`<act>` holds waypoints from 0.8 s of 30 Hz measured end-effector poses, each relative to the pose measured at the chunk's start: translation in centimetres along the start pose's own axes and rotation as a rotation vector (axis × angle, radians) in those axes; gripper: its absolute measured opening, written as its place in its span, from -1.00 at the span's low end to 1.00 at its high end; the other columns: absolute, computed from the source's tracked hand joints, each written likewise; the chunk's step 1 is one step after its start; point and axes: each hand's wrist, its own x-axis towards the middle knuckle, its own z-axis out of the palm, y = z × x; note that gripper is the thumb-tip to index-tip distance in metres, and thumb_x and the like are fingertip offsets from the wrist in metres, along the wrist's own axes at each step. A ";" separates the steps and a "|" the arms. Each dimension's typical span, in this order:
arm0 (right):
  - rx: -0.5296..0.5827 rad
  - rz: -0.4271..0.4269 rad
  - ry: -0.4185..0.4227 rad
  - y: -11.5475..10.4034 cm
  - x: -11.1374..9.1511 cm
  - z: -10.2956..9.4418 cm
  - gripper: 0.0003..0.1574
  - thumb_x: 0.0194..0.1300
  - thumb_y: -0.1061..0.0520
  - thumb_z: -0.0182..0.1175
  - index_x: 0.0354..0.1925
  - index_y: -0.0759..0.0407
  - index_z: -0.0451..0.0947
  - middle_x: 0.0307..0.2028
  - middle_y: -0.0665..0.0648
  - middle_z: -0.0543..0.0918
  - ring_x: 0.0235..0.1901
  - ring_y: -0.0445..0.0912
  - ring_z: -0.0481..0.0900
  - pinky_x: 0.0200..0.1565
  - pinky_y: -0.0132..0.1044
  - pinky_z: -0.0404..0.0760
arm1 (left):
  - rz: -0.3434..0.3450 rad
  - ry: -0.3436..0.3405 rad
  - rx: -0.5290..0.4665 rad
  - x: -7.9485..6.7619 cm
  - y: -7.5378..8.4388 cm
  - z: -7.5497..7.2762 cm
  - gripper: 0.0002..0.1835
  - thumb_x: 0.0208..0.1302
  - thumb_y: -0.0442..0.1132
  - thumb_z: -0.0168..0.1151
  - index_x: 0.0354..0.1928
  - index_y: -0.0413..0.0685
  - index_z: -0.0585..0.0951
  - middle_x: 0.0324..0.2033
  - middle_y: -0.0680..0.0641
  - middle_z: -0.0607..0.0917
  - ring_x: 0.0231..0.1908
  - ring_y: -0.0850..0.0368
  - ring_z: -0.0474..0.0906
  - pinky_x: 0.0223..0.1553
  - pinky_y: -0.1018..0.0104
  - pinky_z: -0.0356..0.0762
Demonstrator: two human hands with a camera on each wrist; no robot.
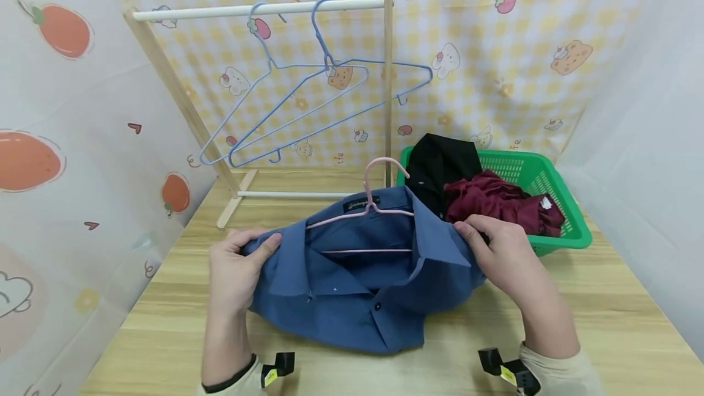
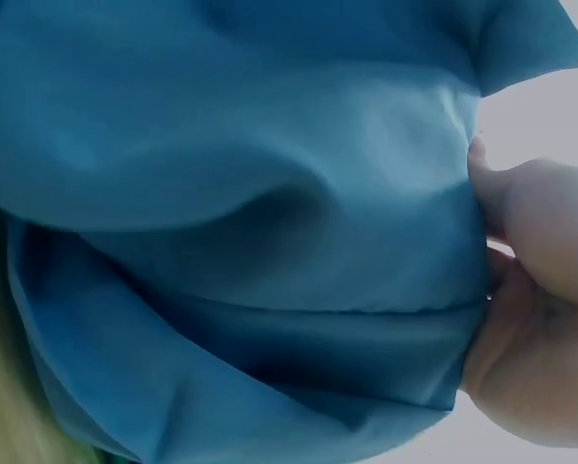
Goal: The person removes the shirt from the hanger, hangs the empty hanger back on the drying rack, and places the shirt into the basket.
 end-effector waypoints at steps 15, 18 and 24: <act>0.002 -0.082 0.234 -3.1 0.7 2.0 -0.87 0.44 0.21 0.36 -0.33 0.13 0.72 -0.40 0.10 0.75 -0.42 -0.06 0.63 -0.28 -0.02 0.65 | -0.069 -0.024 -0.041 0.3 -0.6 1.2 -0.82 0.26 -0.41 0.53 -0.18 -0.43 0.80 -0.37 0.22 0.74 -0.19 0.20 0.61 -0.11 0.46 0.60; 0.011 -0.164 0.278 -3.3 0.6 2.2 -0.94 0.41 0.27 0.37 -0.26 0.19 0.76 -0.34 0.13 0.78 -0.34 -0.04 0.70 -0.22 -0.03 0.71 | -0.130 -0.011 -0.053 0.6 -0.7 0.9 -0.91 0.26 -0.40 0.53 -0.23 -0.29 0.84 -0.41 0.25 0.75 -0.23 0.24 0.65 -0.16 0.47 0.62; 0.073 -0.272 0.275 -3.0 0.3 1.6 -0.74 0.33 0.42 0.36 -0.05 0.23 0.78 -0.14 0.14 0.81 -0.12 -0.01 0.78 0.08 -0.65 0.54 | -0.140 0.085 -0.093 1.1 -0.6 -0.7 -0.93 0.22 -0.43 0.55 -0.35 -0.12 0.87 -0.46 0.24 0.78 -0.32 0.28 0.69 -0.27 0.50 0.65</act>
